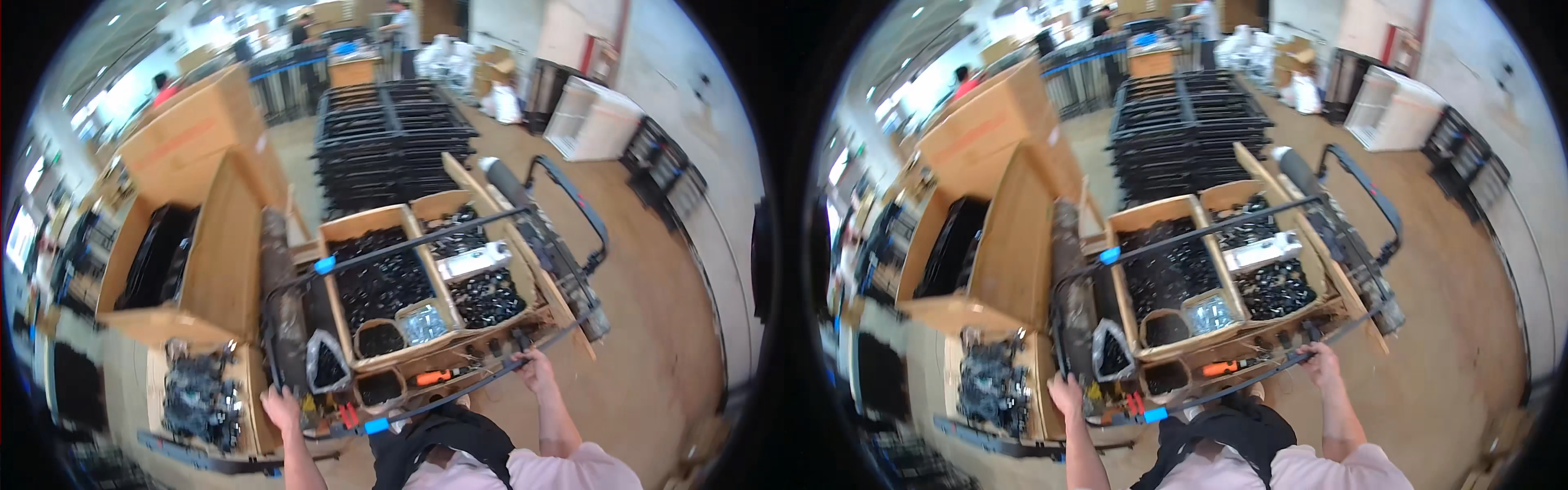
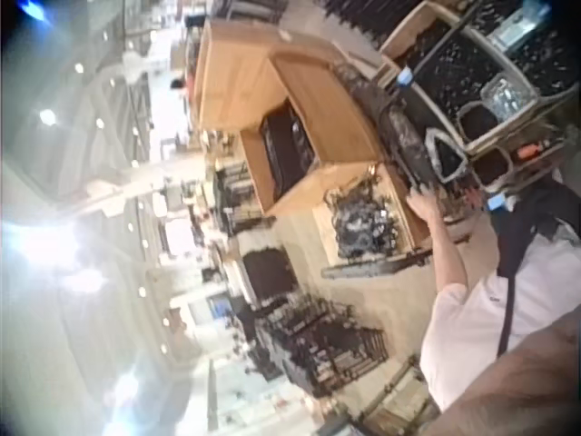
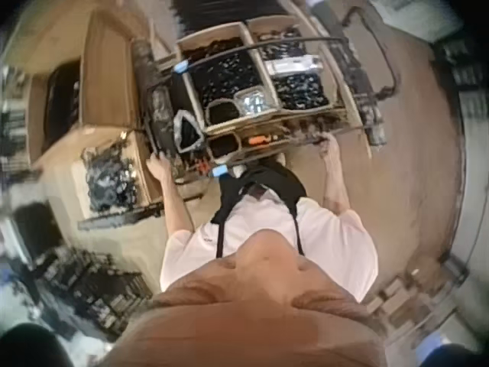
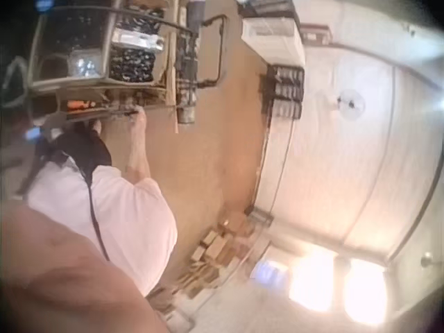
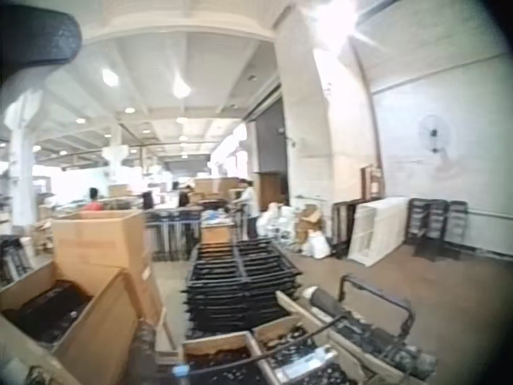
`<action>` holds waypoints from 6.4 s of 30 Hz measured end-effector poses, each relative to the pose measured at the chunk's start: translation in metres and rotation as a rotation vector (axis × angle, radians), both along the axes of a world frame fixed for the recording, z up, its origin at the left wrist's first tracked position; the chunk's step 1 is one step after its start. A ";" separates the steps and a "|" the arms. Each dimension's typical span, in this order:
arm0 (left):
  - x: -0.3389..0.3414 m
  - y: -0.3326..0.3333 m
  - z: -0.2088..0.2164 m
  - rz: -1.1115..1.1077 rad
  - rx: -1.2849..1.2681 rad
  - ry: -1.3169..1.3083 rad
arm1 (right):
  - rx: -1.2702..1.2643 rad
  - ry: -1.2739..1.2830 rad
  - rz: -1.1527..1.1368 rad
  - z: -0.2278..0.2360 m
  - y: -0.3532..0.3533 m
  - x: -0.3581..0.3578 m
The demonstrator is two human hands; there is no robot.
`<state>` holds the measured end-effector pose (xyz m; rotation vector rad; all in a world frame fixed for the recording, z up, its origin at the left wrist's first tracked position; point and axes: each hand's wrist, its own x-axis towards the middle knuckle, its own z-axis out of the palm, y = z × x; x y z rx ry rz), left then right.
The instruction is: The person assembles a black electronic device on a workbench. They attach a metal frame, connect a power cord, and use a power drill to secure screws into the device's casing. The person handles various components including cables, screws, and the device itself.
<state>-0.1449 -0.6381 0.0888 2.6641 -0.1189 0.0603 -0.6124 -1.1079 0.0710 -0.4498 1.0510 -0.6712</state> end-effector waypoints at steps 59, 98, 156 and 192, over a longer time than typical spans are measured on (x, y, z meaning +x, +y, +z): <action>-0.484 -0.723 0.142 -1.641 -0.802 1.372 | -0.635 1.280 0.818 0.259 -0.237 -0.183; -0.484 -0.728 0.139 -1.552 -0.860 1.534 | -0.503 1.205 0.576 0.235 -0.239 -0.162; -0.140 -0.953 0.101 -1.024 -1.154 0.891 | -0.913 1.096 1.172 0.192 -0.545 0.213; 0.062 -0.609 0.119 -0.718 -1.331 0.768 | -1.146 0.982 1.467 0.257 -0.215 0.421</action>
